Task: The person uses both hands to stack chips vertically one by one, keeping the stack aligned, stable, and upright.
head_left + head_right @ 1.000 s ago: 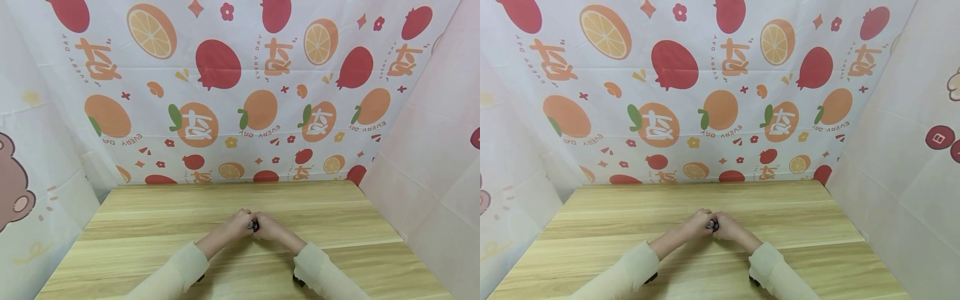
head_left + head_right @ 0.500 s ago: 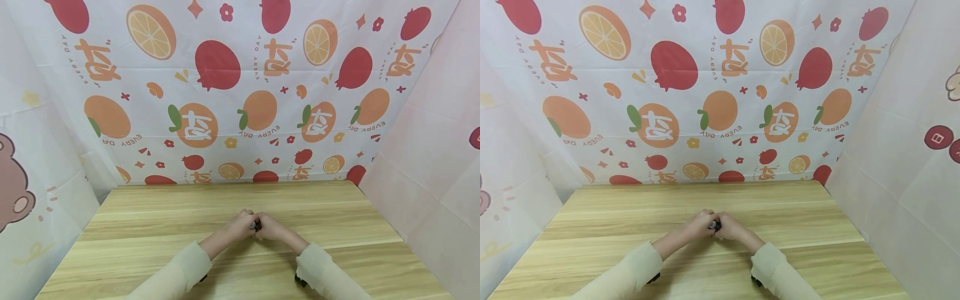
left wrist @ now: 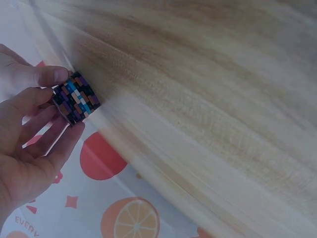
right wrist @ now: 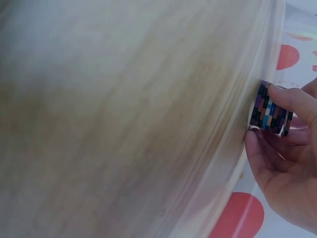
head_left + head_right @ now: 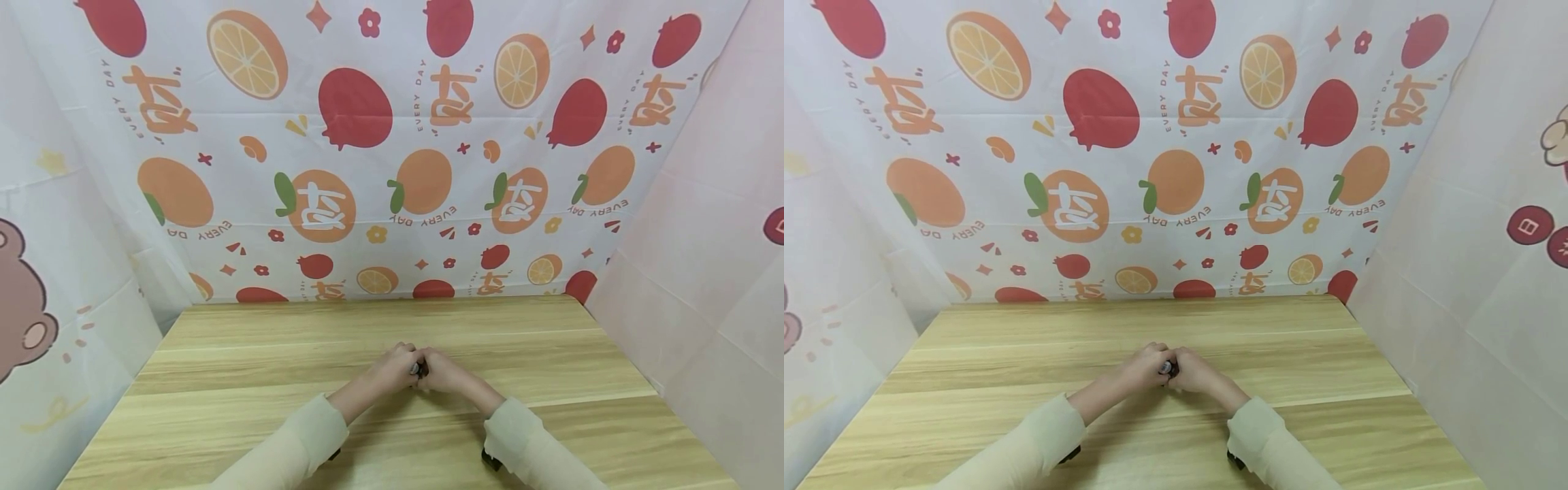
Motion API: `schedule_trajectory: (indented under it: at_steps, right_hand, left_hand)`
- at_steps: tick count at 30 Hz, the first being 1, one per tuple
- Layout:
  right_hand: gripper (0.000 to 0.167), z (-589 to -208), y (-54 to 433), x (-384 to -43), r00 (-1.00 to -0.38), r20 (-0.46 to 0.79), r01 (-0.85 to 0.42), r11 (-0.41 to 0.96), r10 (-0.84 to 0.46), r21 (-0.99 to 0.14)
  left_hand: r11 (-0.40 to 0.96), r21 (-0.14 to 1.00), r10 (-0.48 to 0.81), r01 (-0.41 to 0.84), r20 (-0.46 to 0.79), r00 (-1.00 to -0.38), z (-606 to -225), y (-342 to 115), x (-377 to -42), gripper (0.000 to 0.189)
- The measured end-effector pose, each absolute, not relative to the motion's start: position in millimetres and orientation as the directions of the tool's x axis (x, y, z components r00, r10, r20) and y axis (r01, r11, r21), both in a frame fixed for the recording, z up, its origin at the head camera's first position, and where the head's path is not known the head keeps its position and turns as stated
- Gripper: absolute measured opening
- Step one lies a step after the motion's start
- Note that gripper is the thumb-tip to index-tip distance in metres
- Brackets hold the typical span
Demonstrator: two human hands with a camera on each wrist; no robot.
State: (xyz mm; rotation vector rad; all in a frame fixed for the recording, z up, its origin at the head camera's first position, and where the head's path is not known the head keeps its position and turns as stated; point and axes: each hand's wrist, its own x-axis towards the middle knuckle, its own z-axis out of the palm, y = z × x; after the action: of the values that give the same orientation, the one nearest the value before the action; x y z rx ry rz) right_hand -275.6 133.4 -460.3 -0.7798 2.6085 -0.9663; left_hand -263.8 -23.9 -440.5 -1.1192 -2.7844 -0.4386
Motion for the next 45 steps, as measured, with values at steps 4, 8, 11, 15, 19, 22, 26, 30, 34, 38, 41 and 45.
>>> schedule_trajectory:
  at_steps: [4, 8, 11, 15, 19, 22, 26, 30, 34, 38, 41, 45]
  right_hand:
    - [0.035, -460, 133, -275, -0.825, -0.049, -0.396, 0.64, -0.562, -0.658]
    - [0.039, -460, 133, -275, -0.83, -0.057, -0.391, 0.651, -0.555, -0.65]
    - [0.041, -461, 133, -275, -0.832, -0.061, -0.392, 0.661, -0.551, -0.64]
    - [0.042, -462, 133, -276, -0.826, -0.028, -0.431, 0.662, -0.563, -0.613]
    - [0.046, -464, 134, -277, -0.818, 0.015, -0.469, 0.652, -0.575, -0.595]
    - [0.045, -464, 137, -278, -0.82, 0.012, -0.453, 0.636, -0.573, -0.624]
    - [0.039, -464, 139, -277, -0.814, 0.007, -0.442, 0.612, -0.58, -0.656]
    - [0.039, -465, 141, -278, -0.802, 0.028, -0.466, 0.597, -0.596, -0.653]
    - [0.039, -465, 140, -278, -0.799, 0.036, -0.474, 0.59, -0.601, -0.654]
    - [0.035, -464, 139, -277, -0.79, 0.039, -0.474, 0.569, -0.612, -0.672]
    - [0.033, -464, 139, -276, -0.785, 0.036, -0.47, 0.558, -0.618, -0.684]
    - [0.032, -464, 139, -276, -0.788, 0.033, -0.467, 0.563, -0.614, -0.682]
  left_hand:
    - [0.688, 0.204, 0.66, 0.697, 0.224, -0.717, -443, -24, -263, 0.026]
    - [0.692, 0.182, 0.657, 0.698, 0.24, -0.714, -445, -26, -261, 0.026]
    - [0.697, 0.184, 0.649, 0.693, 0.247, -0.719, -446, -28, -259, 0.026]
    - [0.683, 0.232, 0.634, 0.693, 0.283, -0.719, -448, -32, -258, 0.028]
    - [0.67, 0.285, 0.608, 0.686, 0.319, -0.727, -451, -38, -257, 0.033]
    - [0.679, 0.32, 0.579, 0.661, 0.32, -0.75, -454, -42, -257, 0.034]
    - [0.688, 0.375, 0.546, 0.621, 0.297, -0.783, -456, -46, -258, 0.03]
    - [0.678, 0.41, 0.541, 0.61, 0.284, -0.791, -456, -48, -258, 0.02]
    - [0.667, 0.423, 0.546, 0.613, 0.282, -0.789, -456, -48, -258, 0.014]
    - [0.668, 0.429, 0.547, 0.608, 0.27, -0.792, -457, -48, -257, 0.013]
    - [0.671, 0.434, 0.545, 0.601, 0.261, -0.797, -456, -48, -256, 0.012]
    - [0.674, 0.427, 0.545, 0.602, 0.263, -0.796, -455, -48, -256, 0.012]
